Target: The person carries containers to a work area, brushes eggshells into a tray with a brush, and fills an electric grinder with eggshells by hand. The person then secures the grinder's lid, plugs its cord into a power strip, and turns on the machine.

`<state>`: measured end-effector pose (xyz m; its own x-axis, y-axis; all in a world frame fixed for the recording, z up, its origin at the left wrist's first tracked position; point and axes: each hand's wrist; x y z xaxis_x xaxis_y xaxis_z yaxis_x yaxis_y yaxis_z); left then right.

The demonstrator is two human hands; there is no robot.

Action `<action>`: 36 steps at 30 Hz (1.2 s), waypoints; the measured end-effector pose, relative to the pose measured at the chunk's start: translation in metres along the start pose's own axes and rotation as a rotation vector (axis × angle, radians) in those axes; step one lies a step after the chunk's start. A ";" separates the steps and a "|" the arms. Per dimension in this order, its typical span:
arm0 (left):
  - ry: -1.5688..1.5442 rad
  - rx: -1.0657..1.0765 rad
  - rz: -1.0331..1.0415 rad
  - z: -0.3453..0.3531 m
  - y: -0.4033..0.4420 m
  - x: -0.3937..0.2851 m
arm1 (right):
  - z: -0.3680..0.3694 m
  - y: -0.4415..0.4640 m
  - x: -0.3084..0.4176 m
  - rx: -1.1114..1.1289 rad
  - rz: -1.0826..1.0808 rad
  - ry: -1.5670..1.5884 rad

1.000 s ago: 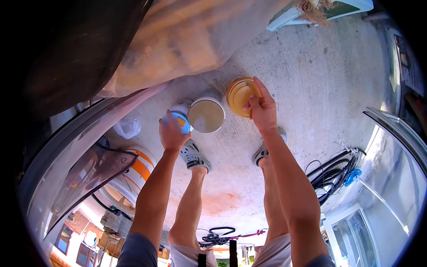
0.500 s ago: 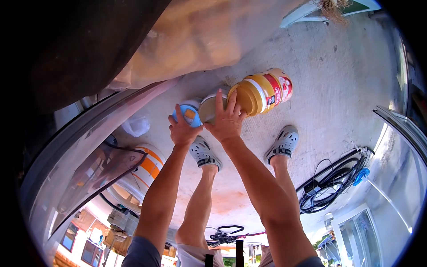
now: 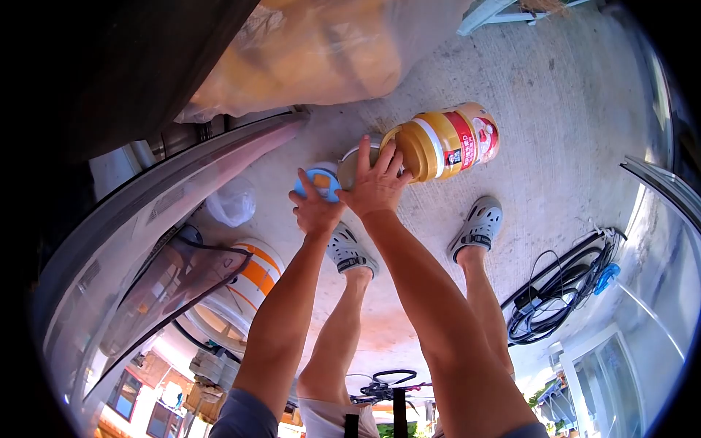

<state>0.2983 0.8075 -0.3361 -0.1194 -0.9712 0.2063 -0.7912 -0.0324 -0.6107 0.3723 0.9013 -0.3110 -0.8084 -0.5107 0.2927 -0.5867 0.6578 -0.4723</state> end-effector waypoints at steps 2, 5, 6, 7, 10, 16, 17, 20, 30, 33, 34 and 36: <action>-0.015 -0.017 0.001 0.002 0.002 0.003 | 0.001 0.002 0.000 0.012 0.009 -0.026; -0.099 -0.021 0.054 -0.003 0.004 0.012 | -0.007 0.001 -0.007 0.019 -0.039 -0.038; -0.127 0.027 0.048 -0.011 0.005 0.015 | -0.014 0.003 -0.012 0.019 -0.038 -0.039; -0.149 0.077 0.040 -0.018 0.004 0.023 | -0.022 0.003 -0.019 0.075 -0.069 -0.012; -0.165 0.086 0.035 -0.037 -0.006 0.042 | -0.049 -0.014 -0.035 0.140 -0.105 0.014; -0.228 0.146 -0.046 -0.097 -0.068 0.124 | -0.119 -0.087 -0.075 0.058 0.127 0.185; -0.216 0.073 -0.020 -0.100 -0.081 0.150 | -0.133 -0.103 -0.081 0.024 0.157 0.213; -0.259 0.039 -0.099 -0.135 -0.133 0.225 | -0.178 -0.147 -0.102 -0.070 0.184 0.282; -0.620 0.107 -0.829 -0.142 -0.428 0.456 | -0.353 -0.229 -0.102 0.000 -0.011 0.104; -0.819 0.221 -1.156 -0.097 -0.542 0.478 | -0.379 -0.226 -0.098 -0.008 -0.085 -0.052; -0.866 0.266 -1.264 -0.081 -0.578 0.474 | -0.408 -0.249 -0.064 0.033 -0.088 -0.037; -0.984 0.380 -1.455 -0.045 -0.645 0.461 | -0.401 -0.223 -0.082 -0.053 -0.233 -0.203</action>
<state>0.7263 0.3909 0.1875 0.9510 0.1182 0.2856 0.2587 -0.8102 -0.5260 0.5496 1.0186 0.1040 -0.6288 -0.7476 0.2139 -0.7611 0.5354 -0.3662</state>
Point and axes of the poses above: each hand's wrist, its own y-axis towards the middle knuckle, its own z-axis out of the palm, x = y × z, and after that the axes turned 14 degrees about -z, right-handed
